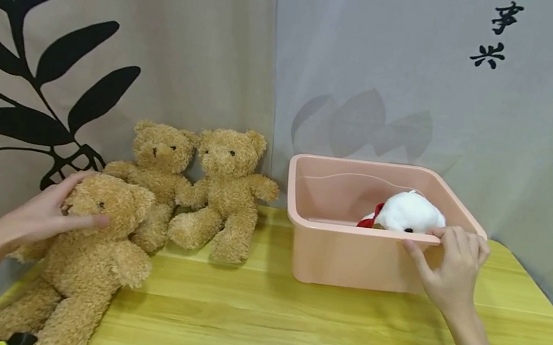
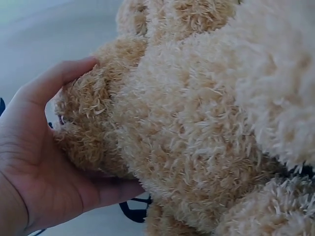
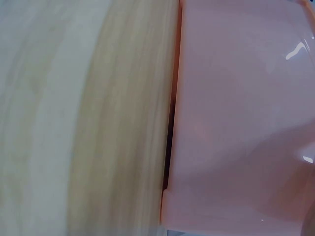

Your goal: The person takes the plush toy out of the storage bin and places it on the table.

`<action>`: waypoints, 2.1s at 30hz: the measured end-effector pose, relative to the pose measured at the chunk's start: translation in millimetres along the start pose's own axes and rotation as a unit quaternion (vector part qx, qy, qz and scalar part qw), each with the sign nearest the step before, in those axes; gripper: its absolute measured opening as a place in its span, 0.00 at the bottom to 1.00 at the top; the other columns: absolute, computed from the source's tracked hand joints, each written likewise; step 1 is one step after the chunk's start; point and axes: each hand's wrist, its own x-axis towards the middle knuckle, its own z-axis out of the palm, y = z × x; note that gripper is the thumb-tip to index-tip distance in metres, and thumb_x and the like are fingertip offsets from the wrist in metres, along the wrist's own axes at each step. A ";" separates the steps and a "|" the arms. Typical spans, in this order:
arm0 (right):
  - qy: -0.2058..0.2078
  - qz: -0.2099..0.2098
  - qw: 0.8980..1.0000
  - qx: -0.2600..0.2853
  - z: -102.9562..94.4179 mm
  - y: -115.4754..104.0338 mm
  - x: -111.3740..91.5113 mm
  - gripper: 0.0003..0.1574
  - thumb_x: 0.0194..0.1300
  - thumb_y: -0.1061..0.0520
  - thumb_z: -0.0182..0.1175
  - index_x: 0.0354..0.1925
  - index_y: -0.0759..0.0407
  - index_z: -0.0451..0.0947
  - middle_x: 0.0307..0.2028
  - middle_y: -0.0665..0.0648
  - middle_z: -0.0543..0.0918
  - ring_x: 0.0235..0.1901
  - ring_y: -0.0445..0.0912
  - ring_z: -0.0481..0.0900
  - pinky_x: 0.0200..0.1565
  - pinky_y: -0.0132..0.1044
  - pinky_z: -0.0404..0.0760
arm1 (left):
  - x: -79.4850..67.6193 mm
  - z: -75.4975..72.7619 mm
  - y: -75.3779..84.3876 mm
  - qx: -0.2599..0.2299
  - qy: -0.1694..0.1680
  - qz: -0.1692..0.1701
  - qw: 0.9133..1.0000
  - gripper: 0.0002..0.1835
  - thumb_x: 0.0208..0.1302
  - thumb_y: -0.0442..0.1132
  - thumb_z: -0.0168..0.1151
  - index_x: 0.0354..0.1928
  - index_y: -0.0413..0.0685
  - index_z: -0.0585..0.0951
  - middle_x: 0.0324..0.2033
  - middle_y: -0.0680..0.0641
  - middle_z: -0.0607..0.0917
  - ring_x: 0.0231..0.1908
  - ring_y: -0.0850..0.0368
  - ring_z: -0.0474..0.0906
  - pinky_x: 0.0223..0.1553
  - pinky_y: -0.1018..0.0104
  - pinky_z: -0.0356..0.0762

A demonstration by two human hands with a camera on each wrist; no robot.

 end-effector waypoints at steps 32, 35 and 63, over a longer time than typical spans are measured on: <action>-0.004 0.005 1.000 0.003 0.0 -1.7 0.0 0.49 0.64 0.23 0.56 0.33 0.71 0.74 0.30 0.66 0.75 0.34 0.62 0.64 0.55 0.41 0.44 | 1.8 -17.7 78.6 -0.015 0.142 0.050 0.989 0.33 0.76 0.51 0.55 0.74 0.40 0.62 0.64 0.29 0.69 0.61 0.29 0.67 0.50 0.39 0.70; -0.005 0.005 1.000 0.003 -0.1 -1.8 -0.1 0.48 0.64 0.23 0.56 0.33 0.71 0.74 0.30 0.65 0.75 0.35 0.62 0.64 0.55 0.41 0.44 | 6.1 -15.5 89.7 -0.014 0.147 0.066 0.987 0.30 0.76 0.49 0.55 0.72 0.39 0.66 0.63 0.30 0.71 0.60 0.29 0.69 0.51 0.36 0.69; -0.002 0.003 1.000 0.003 2.3 4.3 -2.4 0.49 0.64 0.22 0.56 0.34 0.71 0.75 0.30 0.65 0.75 0.35 0.63 0.65 0.55 0.40 0.44 | 64.8 47.4 193.0 -0.096 0.066 0.154 0.981 0.20 0.73 0.37 0.60 0.64 0.41 0.75 0.58 0.39 0.78 0.56 0.42 0.77 0.55 0.44 0.76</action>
